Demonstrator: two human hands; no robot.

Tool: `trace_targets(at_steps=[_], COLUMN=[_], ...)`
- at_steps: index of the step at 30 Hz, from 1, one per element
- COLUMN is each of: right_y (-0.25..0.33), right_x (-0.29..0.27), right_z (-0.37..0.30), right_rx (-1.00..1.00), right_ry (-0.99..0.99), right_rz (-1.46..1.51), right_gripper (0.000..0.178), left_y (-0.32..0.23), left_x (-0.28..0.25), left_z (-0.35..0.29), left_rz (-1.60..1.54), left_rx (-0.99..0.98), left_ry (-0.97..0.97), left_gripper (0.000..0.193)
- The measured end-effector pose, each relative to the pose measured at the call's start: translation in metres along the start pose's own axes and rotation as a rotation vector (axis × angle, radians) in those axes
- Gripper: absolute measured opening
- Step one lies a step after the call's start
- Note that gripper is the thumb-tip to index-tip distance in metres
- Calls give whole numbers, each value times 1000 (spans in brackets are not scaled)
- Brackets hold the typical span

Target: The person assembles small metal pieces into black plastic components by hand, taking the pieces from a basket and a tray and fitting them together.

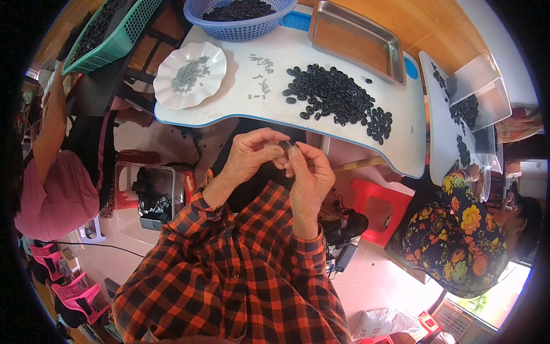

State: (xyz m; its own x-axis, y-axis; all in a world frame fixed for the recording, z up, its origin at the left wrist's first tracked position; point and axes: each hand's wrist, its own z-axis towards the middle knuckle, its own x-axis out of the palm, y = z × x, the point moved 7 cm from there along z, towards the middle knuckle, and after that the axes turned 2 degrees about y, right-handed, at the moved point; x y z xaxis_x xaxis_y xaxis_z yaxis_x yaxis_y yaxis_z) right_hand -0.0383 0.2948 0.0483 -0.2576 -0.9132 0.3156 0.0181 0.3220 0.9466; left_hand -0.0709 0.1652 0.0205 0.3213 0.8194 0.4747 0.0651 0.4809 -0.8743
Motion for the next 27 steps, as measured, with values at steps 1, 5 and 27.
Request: trace_targets(at_steps=[1, 5, 27], right_y=[0, -4, -7], right_x=[0, 0, 0], right_z=[0, -1, -4], right_rx=[3, 2, 14], right_ry=[-3, 5, -29], right_rz=[3, 17, -8], right_gripper=[11, 11, 14], left_y=[0, 2, 4], left_x=[0, -2, -3], left_z=[0, -1, -6], left_rz=[-2, 4, -43], left_rx=[2, 6, -23], left_ry=[1, -37, -15], left_gripper=[22, 16, 30])
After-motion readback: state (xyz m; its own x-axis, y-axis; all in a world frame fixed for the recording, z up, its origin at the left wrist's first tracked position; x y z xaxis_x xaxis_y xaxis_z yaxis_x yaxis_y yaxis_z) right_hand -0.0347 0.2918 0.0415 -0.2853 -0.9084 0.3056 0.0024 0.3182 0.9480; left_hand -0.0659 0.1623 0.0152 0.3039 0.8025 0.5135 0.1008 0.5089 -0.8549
